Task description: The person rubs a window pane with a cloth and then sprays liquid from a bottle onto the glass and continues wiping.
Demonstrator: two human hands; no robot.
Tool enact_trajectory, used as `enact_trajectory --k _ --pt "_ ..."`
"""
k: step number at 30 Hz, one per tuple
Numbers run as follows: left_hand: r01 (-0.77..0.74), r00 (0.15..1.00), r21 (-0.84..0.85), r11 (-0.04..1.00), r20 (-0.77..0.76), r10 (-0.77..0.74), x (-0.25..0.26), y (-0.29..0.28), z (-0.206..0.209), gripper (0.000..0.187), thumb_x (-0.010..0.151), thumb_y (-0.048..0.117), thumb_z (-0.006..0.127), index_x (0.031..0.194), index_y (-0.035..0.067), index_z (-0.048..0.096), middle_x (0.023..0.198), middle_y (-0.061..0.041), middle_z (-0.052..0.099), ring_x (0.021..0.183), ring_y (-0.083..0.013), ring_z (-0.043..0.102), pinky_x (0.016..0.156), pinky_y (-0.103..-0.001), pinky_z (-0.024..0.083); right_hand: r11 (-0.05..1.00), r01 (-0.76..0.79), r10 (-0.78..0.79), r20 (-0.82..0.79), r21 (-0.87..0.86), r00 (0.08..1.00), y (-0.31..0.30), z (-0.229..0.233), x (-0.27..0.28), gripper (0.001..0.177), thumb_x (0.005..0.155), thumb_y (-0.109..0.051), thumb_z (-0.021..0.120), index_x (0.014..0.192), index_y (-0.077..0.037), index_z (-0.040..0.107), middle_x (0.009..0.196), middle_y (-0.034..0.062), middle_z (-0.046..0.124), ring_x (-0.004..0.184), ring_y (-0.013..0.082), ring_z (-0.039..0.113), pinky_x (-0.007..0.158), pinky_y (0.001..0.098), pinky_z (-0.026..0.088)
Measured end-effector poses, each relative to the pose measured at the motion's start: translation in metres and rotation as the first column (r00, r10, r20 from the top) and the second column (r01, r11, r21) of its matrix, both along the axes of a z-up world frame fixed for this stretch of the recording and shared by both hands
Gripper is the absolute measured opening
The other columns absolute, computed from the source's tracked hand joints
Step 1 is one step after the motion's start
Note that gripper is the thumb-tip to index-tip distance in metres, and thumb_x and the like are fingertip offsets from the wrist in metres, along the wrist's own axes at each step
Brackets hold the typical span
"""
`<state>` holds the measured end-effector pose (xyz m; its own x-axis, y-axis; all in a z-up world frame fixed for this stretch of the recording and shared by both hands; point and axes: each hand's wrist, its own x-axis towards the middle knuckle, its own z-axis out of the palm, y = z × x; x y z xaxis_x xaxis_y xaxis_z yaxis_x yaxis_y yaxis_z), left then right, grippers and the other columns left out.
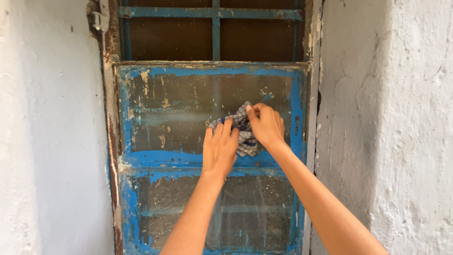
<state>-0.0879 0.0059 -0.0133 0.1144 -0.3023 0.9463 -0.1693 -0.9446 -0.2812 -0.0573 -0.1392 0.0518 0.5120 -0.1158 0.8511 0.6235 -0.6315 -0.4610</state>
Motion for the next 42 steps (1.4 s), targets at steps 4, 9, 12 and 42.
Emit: enact_trajectory --k 4,9,12,42 --pt "-0.082 0.997 0.02 0.996 -0.01 0.082 0.005 0.005 0.003 0.029 0.073 0.009 0.072 0.102 0.008 0.072 0.136 -0.013 0.06 0.112 -0.0278 0.061 0.101 -0.047 0.043 0.995 -0.036 0.046 0.106 -0.092 0.993 0.001 0.002 -0.003 0.028 0.094 -0.034 0.068 0.108 -0.011 0.075 0.102 0.0079 0.078 0.093 0.0288 0.075 0.079 0.0438 0.056" --pt "0.001 0.994 -0.089 0.996 -0.11 -0.011 0.009 0.001 0.002 0.032 0.091 0.034 0.065 0.101 0.004 0.073 0.145 -0.023 0.055 0.12 -0.039 0.06 0.1 -0.048 0.041 0.921 0.042 0.06 0.247 -0.387 0.967 -0.014 -0.007 -0.016 0.065 0.072 -0.023 0.086 0.132 -0.015 0.062 0.125 0.0069 0.066 0.109 0.031 0.064 0.091 0.0433 0.05" --pt "-0.056 0.993 -0.094 0.994 -0.11 0.046 0.014 -0.002 0.002 0.042 0.093 0.042 0.064 0.107 0.003 0.071 0.147 -0.023 0.053 0.121 -0.0387 0.06 0.1 -0.047 0.042 0.819 0.248 -0.013 0.415 -0.517 0.91 -0.022 -0.017 -0.02 0.077 0.072 -0.028 0.086 0.141 -0.014 0.057 0.139 0.008 0.058 0.12 0.0302 0.055 0.098 0.0433 0.041" --pt "-0.293 0.904 -0.085 0.952 -0.348 0.247 -0.004 -0.006 0.01 0.108 0.067 0.042 0.087 0.154 0.002 0.036 0.164 -0.027 0.016 0.114 -0.0302 0.054 0.097 -0.043 0.047 0.915 0.223 -0.119 0.303 -0.337 0.945 -0.03 -0.014 -0.001 0.03 0.078 -0.042 0.082 0.087 -0.013 0.078 0.077 0.0016 0.069 0.076 0.0243 0.067 0.066 0.0422 0.047"
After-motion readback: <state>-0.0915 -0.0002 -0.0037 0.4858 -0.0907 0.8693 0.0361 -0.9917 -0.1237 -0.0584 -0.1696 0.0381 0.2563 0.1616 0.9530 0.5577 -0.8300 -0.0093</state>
